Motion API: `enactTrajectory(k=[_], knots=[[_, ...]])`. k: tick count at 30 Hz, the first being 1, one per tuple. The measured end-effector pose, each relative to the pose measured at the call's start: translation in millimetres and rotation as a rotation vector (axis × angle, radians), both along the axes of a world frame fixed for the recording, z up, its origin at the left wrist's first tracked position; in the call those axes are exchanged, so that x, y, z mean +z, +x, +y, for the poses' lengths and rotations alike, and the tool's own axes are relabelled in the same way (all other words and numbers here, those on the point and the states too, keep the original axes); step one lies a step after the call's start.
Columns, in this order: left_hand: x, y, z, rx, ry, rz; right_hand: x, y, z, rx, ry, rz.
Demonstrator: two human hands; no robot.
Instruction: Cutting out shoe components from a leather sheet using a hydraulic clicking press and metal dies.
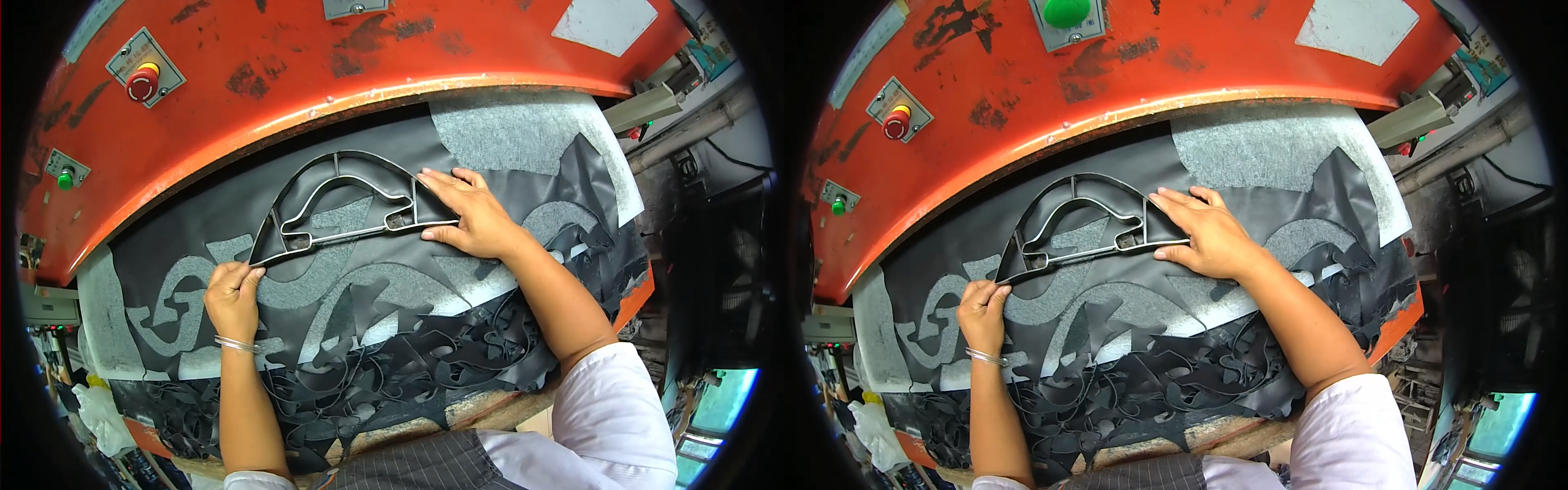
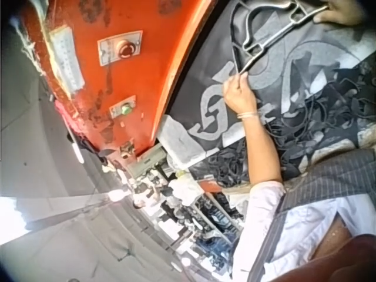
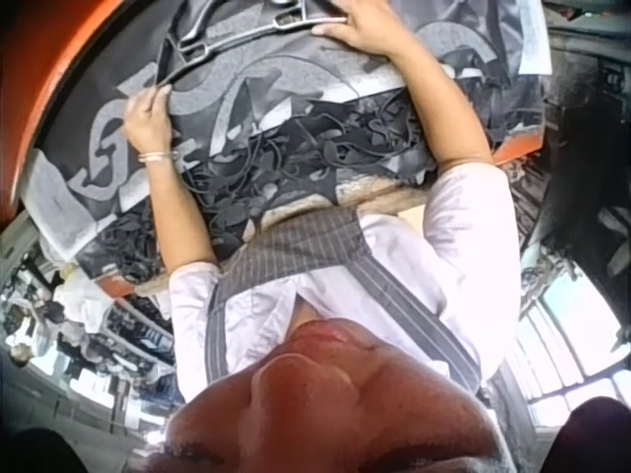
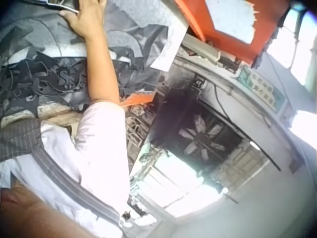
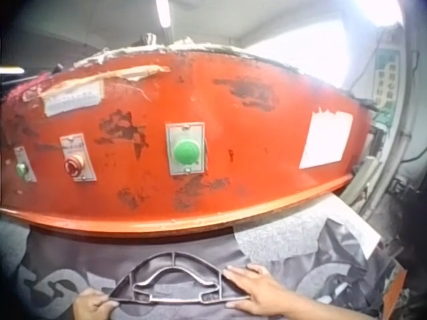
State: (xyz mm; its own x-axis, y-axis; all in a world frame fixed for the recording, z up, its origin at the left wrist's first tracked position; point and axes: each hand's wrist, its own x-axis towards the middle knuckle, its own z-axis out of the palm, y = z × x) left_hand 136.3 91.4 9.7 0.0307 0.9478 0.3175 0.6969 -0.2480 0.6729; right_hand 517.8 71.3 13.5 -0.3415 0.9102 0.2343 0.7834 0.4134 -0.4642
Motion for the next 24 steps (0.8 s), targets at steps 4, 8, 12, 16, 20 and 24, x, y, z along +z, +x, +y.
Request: enactTrajectory(k=[4,8,12,16,20,24], knots=[[3.7,-3.1,-0.9,-0.02,0.056,0.011,9.1,-2.7,-4.2,0.003,0.0,-0.024],[3.6,-7.1,-1.9,-0.044,0.076,0.002,18.9,-7.6,-10.3,-0.036,-0.095,-0.053],[15.0,-50.6,-6.7,-0.038,-0.135,-0.23,61.1,-31.0,-31.5,-0.254,-0.043,0.361],[56.4,-127.8,2.8,0.203,0.065,-0.337,133.5,-68.8,-42.5,-0.282,0.176,0.502],[117.0,-164.7,-6.6,0.423,0.638,-0.326,170.2,-104.5,-31.8,-0.311,0.443,0.613],[155.1,-195.8,-23.1,0.19,0.611,-0.007,180.2,-123.2,-55.3,-0.465,0.389,0.546]])
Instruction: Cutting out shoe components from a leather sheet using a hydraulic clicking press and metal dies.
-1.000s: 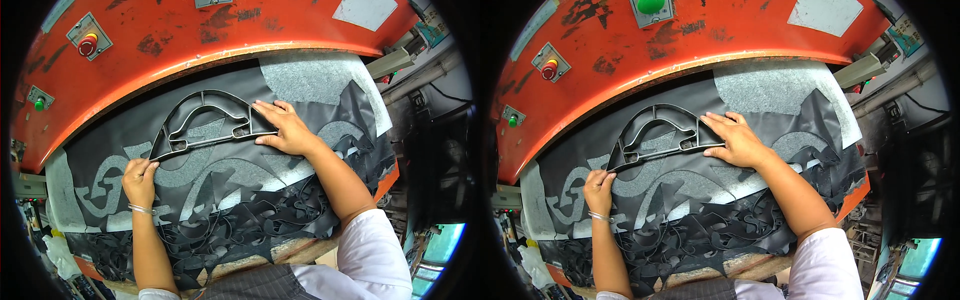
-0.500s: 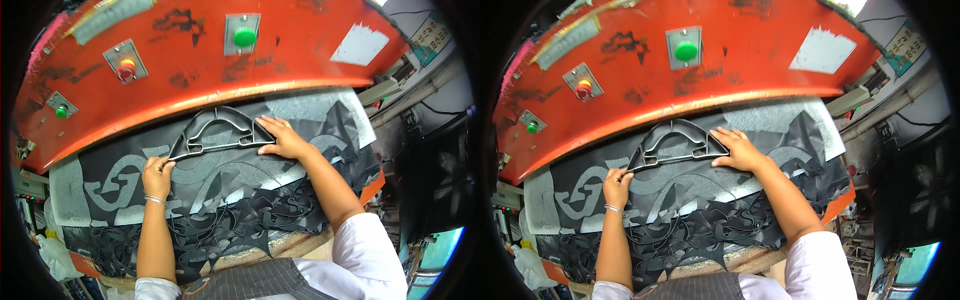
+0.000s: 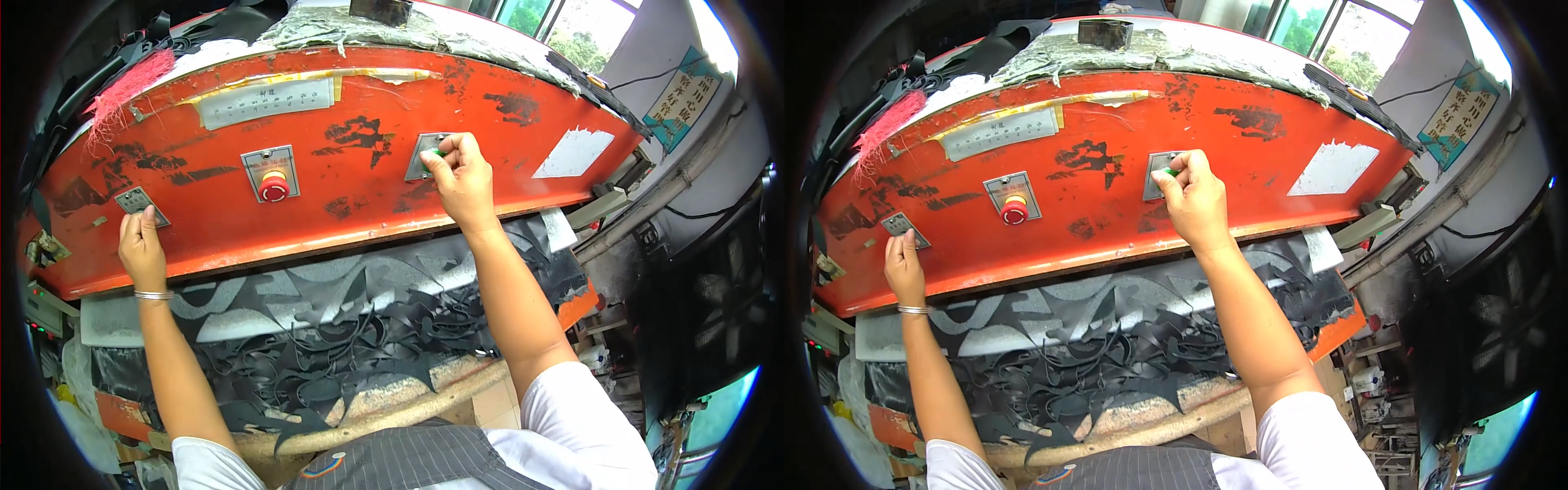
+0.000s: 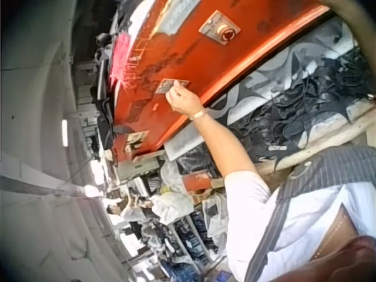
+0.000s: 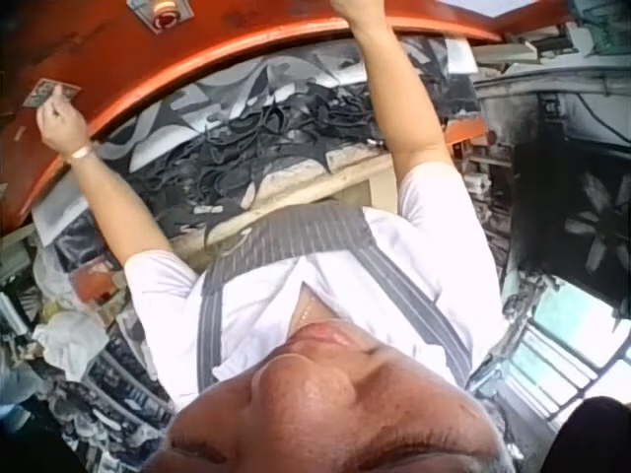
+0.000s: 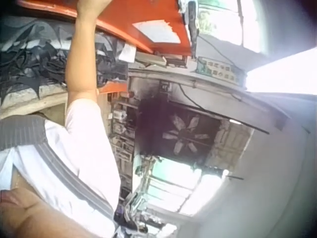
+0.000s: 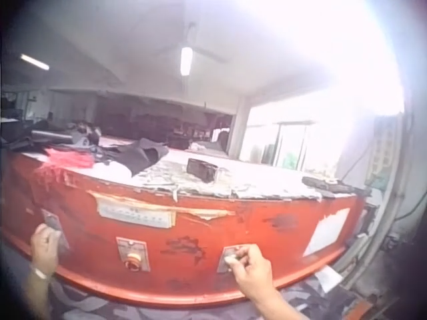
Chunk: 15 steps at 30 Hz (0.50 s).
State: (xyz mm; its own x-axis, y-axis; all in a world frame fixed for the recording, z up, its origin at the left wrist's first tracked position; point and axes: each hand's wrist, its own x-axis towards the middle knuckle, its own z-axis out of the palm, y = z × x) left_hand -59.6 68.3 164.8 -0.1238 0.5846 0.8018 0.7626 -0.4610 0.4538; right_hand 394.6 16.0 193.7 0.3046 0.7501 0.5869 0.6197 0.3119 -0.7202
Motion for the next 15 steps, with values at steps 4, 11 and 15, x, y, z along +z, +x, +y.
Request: enactTrajectory(k=[4,11,15], knots=[[-23.1,25.2,-65.6,-0.158,-0.157,-0.071,-39.9,12.5,-51.8,0.095,0.003,0.031],[-118.9,121.0,-260.0,-0.709,-0.823,0.097,-112.7,-41.9,-214.5,0.699,-0.608,-0.51],[-122.7,168.3,-304.7,-0.593,-0.83,0.312,-153.2,-42.1,-269.4,0.764,-0.623,-0.602]])
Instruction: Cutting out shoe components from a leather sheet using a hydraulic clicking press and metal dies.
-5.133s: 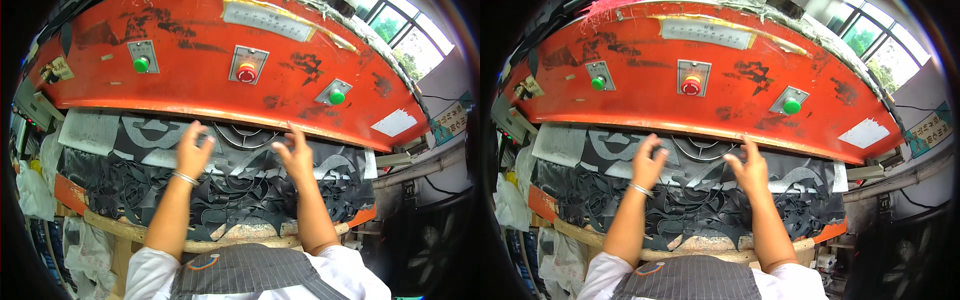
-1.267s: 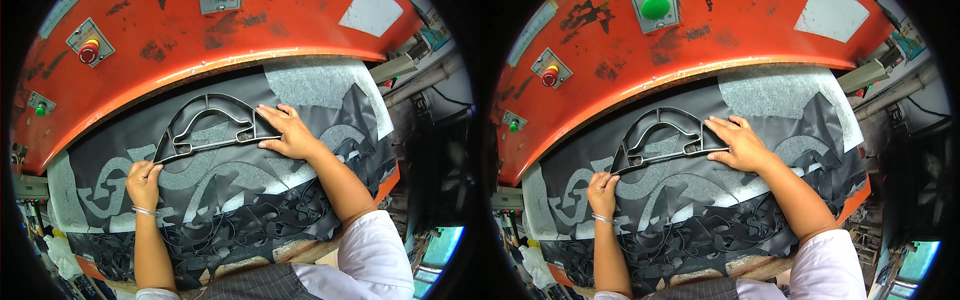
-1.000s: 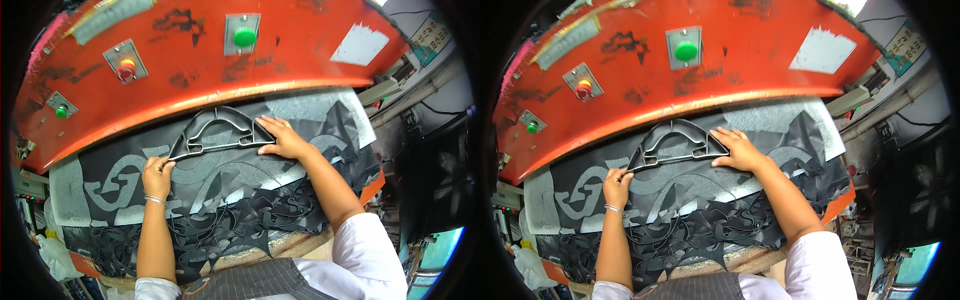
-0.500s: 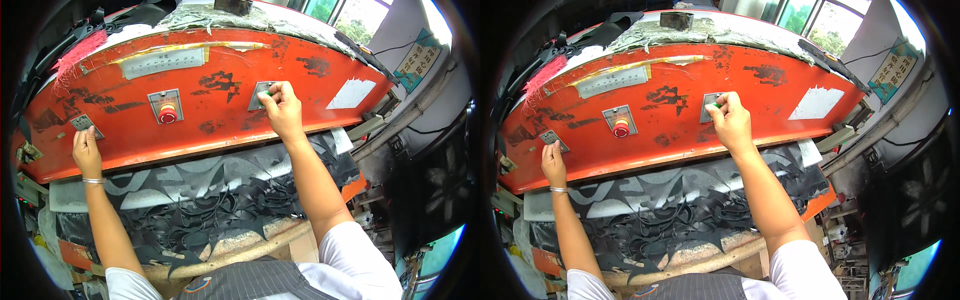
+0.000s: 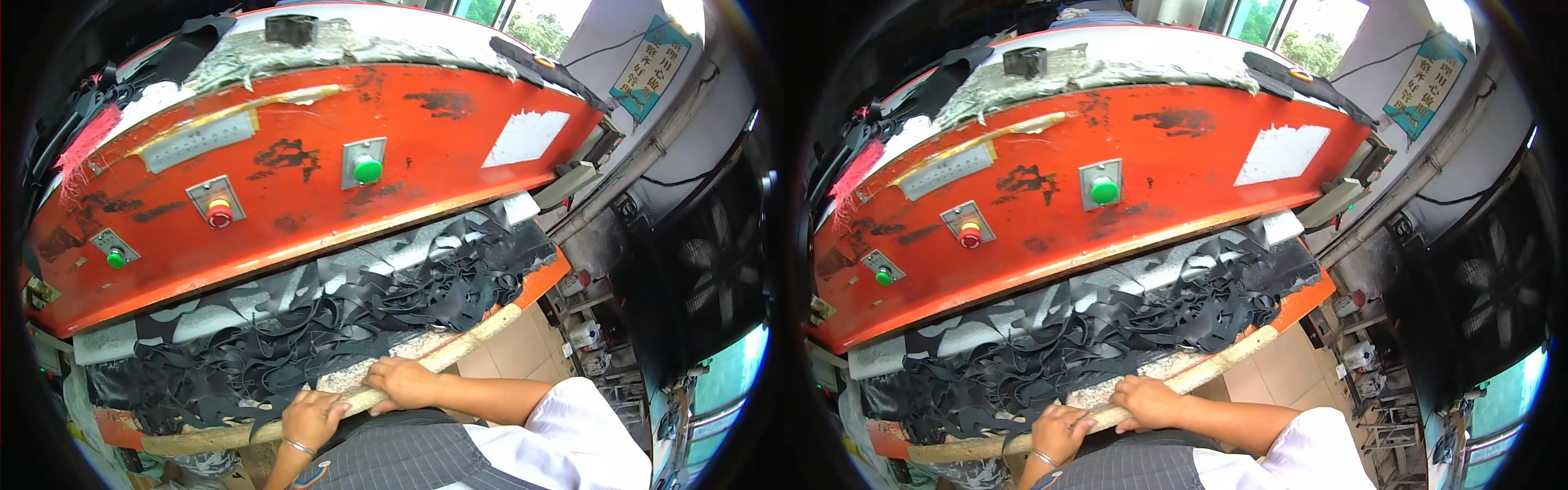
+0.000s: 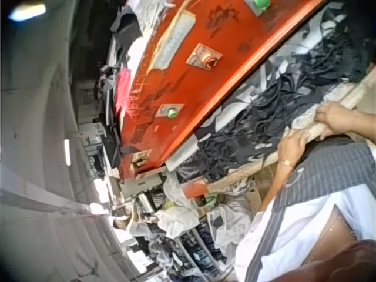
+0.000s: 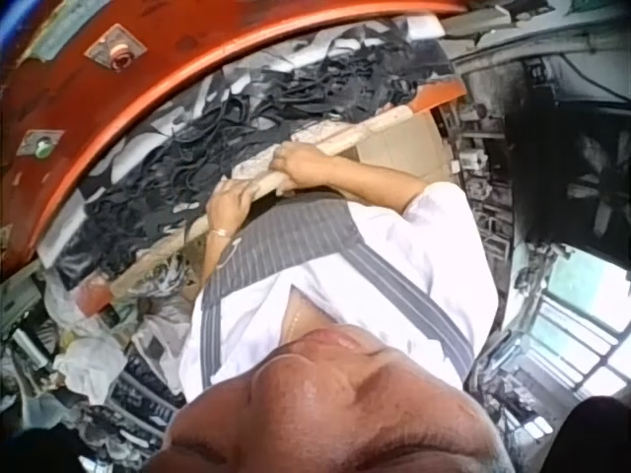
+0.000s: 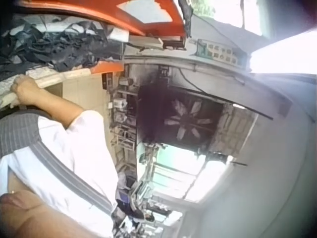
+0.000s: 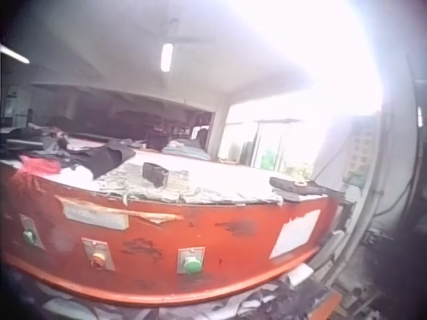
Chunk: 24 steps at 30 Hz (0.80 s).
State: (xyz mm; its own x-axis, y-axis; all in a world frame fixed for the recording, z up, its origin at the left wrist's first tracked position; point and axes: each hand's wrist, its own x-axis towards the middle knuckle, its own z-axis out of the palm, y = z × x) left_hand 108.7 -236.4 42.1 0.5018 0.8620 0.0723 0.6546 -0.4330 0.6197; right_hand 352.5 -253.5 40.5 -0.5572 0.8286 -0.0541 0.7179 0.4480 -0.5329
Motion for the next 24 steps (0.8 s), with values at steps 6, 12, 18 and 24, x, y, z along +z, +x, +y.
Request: enactTrajectory(k=[6,12,18,24], knots=[[-6.5,28.3,-11.6,0.138,0.201,0.052,-11.1,0.3,-16.1,-0.081,0.22,0.024],[-6.5,50.2,-10.5,0.254,0.245,0.112,-13.6,21.3,-4.0,-0.01,0.347,0.126],[-9.7,58.0,-8.2,0.348,0.25,0.147,44.0,82.9,96.0,0.189,0.092,0.161],[-3.1,73.1,-1.3,0.408,0.254,0.222,45.4,123.3,273.7,-0.226,0.308,-0.141]])
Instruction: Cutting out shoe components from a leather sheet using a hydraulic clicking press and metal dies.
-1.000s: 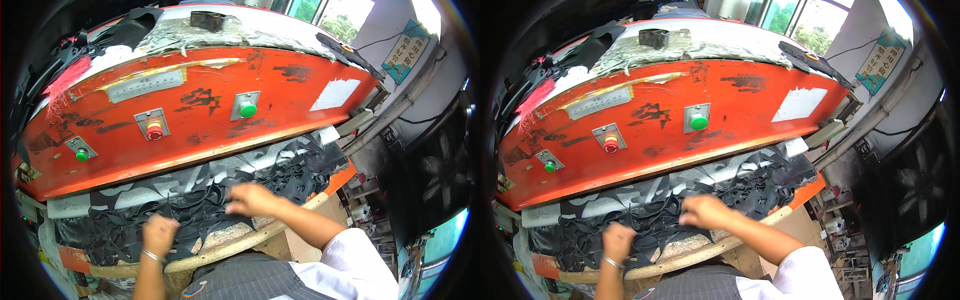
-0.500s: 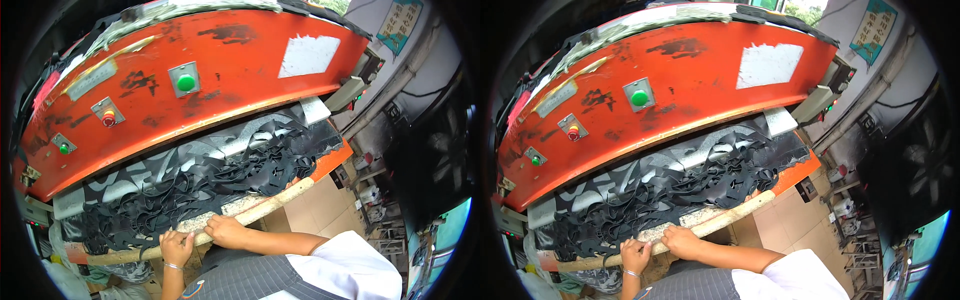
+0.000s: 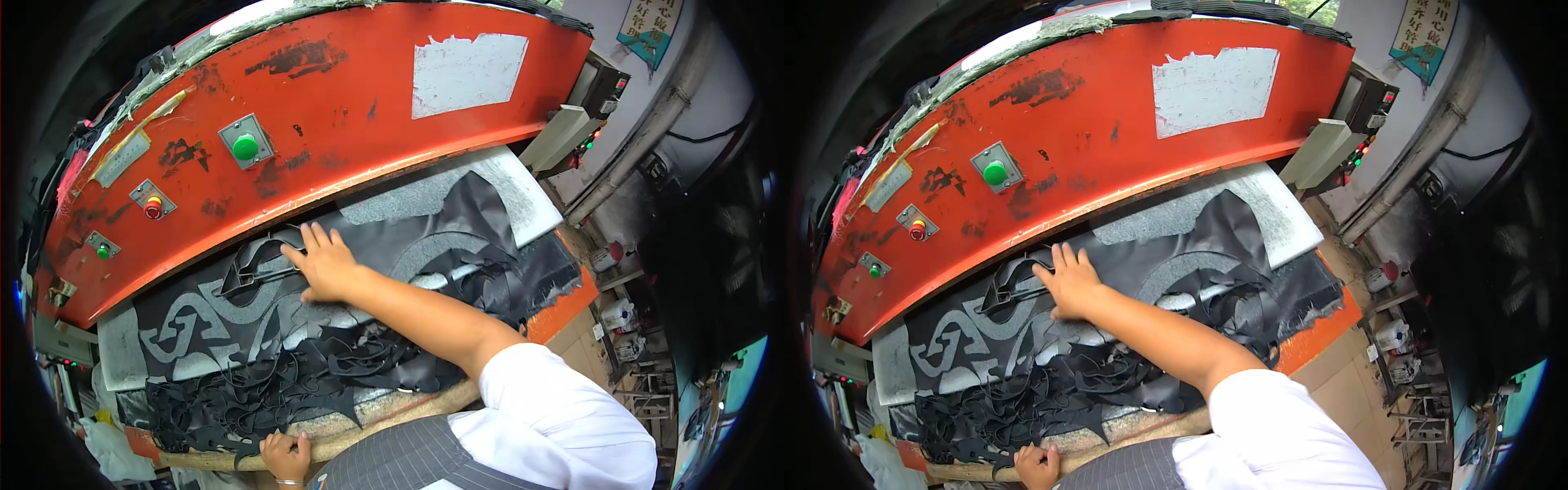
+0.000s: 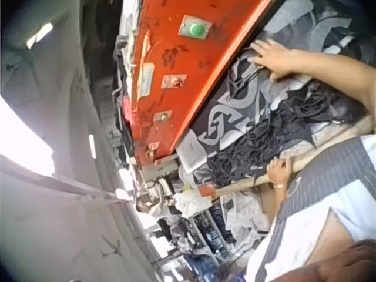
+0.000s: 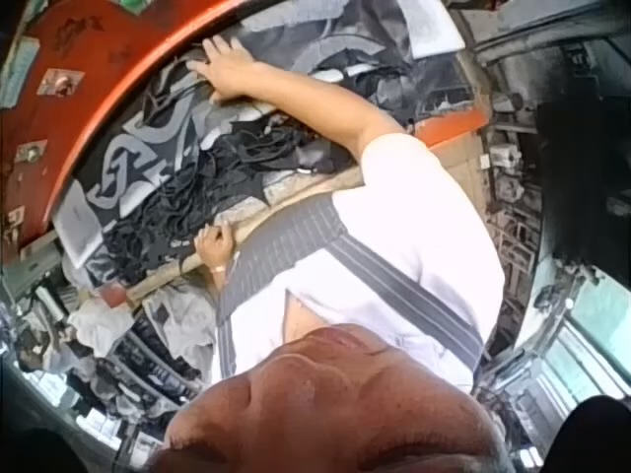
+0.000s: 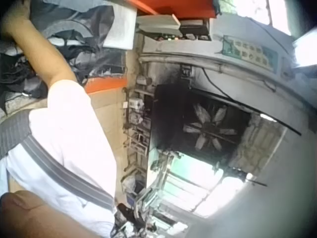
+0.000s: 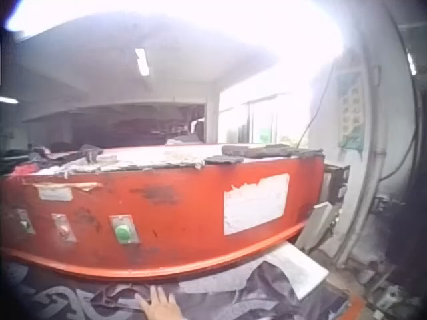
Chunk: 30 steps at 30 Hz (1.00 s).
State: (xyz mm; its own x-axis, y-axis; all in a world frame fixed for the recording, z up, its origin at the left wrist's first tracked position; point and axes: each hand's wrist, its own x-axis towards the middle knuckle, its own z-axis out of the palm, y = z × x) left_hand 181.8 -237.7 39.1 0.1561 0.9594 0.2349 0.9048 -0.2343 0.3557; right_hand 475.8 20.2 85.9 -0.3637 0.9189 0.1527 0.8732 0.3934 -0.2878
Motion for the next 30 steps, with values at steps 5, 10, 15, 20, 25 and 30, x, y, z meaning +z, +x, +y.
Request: enactTrajectory(k=[5,10,15,20,25,30], knots=[[20.1,2.1,-2.2,0.07,-0.423,0.26,-8.8,-7.7,52.6,0.075,-0.205,0.106],[-4.0,-14.2,3.4,0.378,-0.098,-0.494,-23.8,0.9,43.7,0.154,0.124,0.223],[80.4,-30.4,63.9,0.331,0.162,-0.923,36.7,4.8,-4.6,0.659,0.498,0.429],[135.1,45.0,98.7,0.117,-0.585,-1.644,77.4,3.4,-59.7,0.853,0.696,0.505],[123.8,105.5,83.3,-0.105,-0.587,-1.843,75.3,40.7,-99.3,0.522,0.514,0.497],[117.6,157.7,127.8,-0.019,-0.457,-2.09,44.0,47.4,-151.9,0.292,-0.023,0.593]])
